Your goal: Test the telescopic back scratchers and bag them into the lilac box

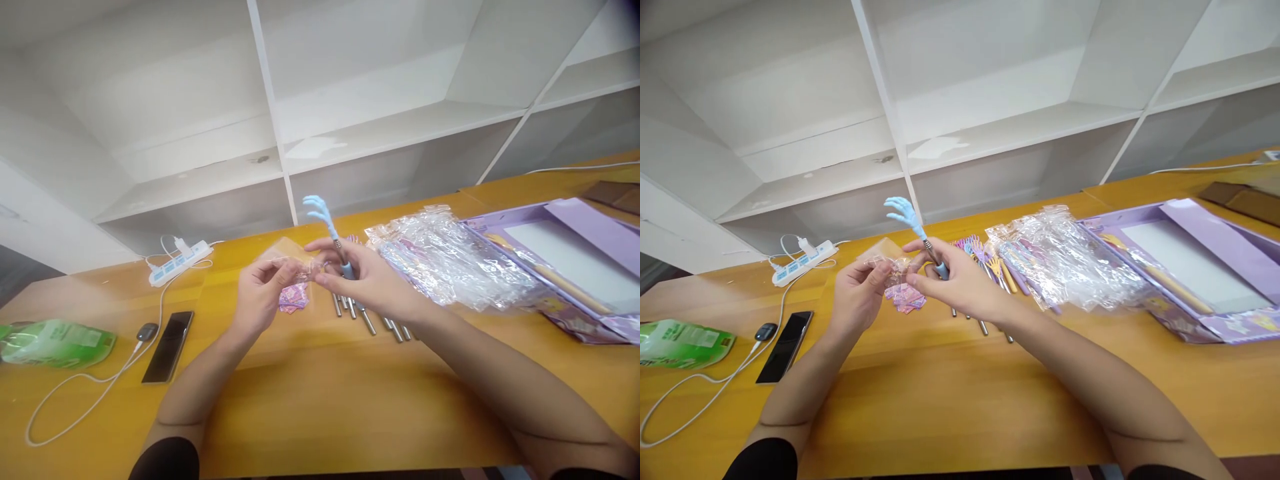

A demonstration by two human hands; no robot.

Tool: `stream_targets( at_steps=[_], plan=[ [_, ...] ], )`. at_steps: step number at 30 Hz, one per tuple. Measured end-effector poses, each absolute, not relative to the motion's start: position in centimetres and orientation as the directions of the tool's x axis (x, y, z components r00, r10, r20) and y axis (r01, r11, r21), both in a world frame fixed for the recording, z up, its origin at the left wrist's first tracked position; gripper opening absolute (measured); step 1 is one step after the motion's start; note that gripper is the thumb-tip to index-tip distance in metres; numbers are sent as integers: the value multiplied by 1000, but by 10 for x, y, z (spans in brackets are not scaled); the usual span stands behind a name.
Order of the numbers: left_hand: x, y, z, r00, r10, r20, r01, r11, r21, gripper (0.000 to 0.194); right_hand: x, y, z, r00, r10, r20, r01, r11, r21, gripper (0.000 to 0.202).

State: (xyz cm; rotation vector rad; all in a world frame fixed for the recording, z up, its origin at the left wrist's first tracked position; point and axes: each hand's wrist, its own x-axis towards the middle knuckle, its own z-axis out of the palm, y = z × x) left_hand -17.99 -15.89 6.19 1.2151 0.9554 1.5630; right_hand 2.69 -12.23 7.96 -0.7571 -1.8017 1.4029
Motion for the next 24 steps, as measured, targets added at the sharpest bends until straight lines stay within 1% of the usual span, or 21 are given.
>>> stream_targets(
  at_steps=[4, 8, 12, 15, 17, 19, 21, 22, 24],
  plan=[
    [-176, -157, 59, -95, 940, 326, -126, -337, 933, 25, 18, -125, 77, -508, 840, 192, -65, 185, -981, 47],
    [-171, -155, 61, -24, 914, 406, -58, -406, 912, 34, 12, -127, 76, -482, 853, 201, -132, 155, -979, 41],
    [-171, -154, 59, -5, 931, 364, -93, -363, 927, 35, 11, -123, 74, -505, 839, 203, -218, 103, -970, 47],
    [-175, -152, 56, -51, 931, 360, -95, -364, 927, 36, 14, -118, 72, -527, 828, 192, -199, 100, -975, 51],
    [-179, -151, 56, -83, 927, 365, -69, -371, 926, 38, 18, -116, 73, -525, 831, 183, -167, 110, -980, 47],
    [-183, -151, 58, -113, 926, 361, -12, -364, 931, 40, 22, -115, 74, -495, 841, 217, -127, 177, -976, 45],
    [-188, -150, 60, -111, 919, 379, 104, -368, 924, 39, 25, -117, 76, -466, 832, 301, -35, 322, -946, 47],
    [-190, -149, 61, -103, 915, 390, 164, -372, 914, 37, 25, -118, 76, -467, 808, 360, 22, 418, -908, 50],
    [-192, -149, 63, -76, 913, 401, 258, -370, 893, 31, 23, -122, 72, -517, 715, 471, 112, 602, -790, 62]
  ],
)
